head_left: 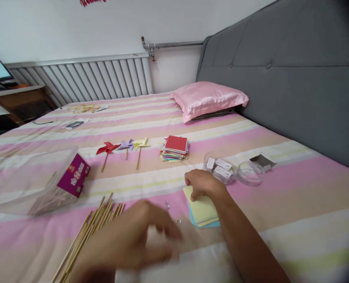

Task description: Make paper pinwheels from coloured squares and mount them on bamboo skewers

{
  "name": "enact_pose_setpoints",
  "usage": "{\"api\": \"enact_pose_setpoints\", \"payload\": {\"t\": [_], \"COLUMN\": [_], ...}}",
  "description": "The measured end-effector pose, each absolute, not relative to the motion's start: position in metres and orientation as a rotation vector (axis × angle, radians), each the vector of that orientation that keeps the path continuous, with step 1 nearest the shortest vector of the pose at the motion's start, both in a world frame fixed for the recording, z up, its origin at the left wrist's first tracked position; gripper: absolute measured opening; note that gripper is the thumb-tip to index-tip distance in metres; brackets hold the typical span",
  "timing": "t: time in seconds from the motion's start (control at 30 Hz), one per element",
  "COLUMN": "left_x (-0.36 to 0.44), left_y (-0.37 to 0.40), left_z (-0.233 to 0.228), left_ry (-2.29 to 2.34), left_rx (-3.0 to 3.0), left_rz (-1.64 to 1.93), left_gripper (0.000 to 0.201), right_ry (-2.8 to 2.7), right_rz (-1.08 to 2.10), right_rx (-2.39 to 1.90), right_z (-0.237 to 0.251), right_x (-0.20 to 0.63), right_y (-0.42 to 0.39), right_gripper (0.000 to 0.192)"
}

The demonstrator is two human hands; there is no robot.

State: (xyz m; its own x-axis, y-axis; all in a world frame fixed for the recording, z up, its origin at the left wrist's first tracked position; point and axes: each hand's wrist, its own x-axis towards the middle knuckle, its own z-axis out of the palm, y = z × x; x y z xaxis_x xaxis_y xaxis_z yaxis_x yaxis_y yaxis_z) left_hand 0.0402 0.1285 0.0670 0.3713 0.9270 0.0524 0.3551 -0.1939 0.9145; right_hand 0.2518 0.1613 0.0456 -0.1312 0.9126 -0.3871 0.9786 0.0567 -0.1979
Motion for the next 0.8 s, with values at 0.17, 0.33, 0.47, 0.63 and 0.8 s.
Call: {"api": "enact_pose_setpoints", "payload": {"t": [0.17, 0.33, 0.47, 0.63, 0.8], "left_x": [0.08, 0.103, 0.104, 0.103, 0.105], "left_y": [0.161, 0.155, 0.15, 0.151, 0.15], "left_z": [0.028, -0.019, -0.029, -0.027, -0.027], "left_ry": [1.252, 1.336, 1.268, 1.279, 1.296], "left_rx": [1.96, 2.03, 2.035, 2.042, 2.05], "left_rz": [0.513, 0.53, 0.536, 0.533, 0.528], "left_gripper": [0.022, 0.03, 0.03, 0.032, 0.033], "right_ry": [2.179, 2.129, 2.083, 2.052, 2.046], "right_rz": [-0.628, -0.596, -0.57, -0.569, -0.546], "right_rx": [1.901, 1.933, 1.988, 2.003, 2.021], "right_z": [0.042, 0.045, 0.047, 0.046, 0.043], "right_x": [0.253, 0.255, 0.255, 0.254, 0.251], "right_y": [0.163, 0.164, 0.164, 0.166, 0.167], "right_gripper": [0.051, 0.047, 0.04, 0.036, 0.035]}}
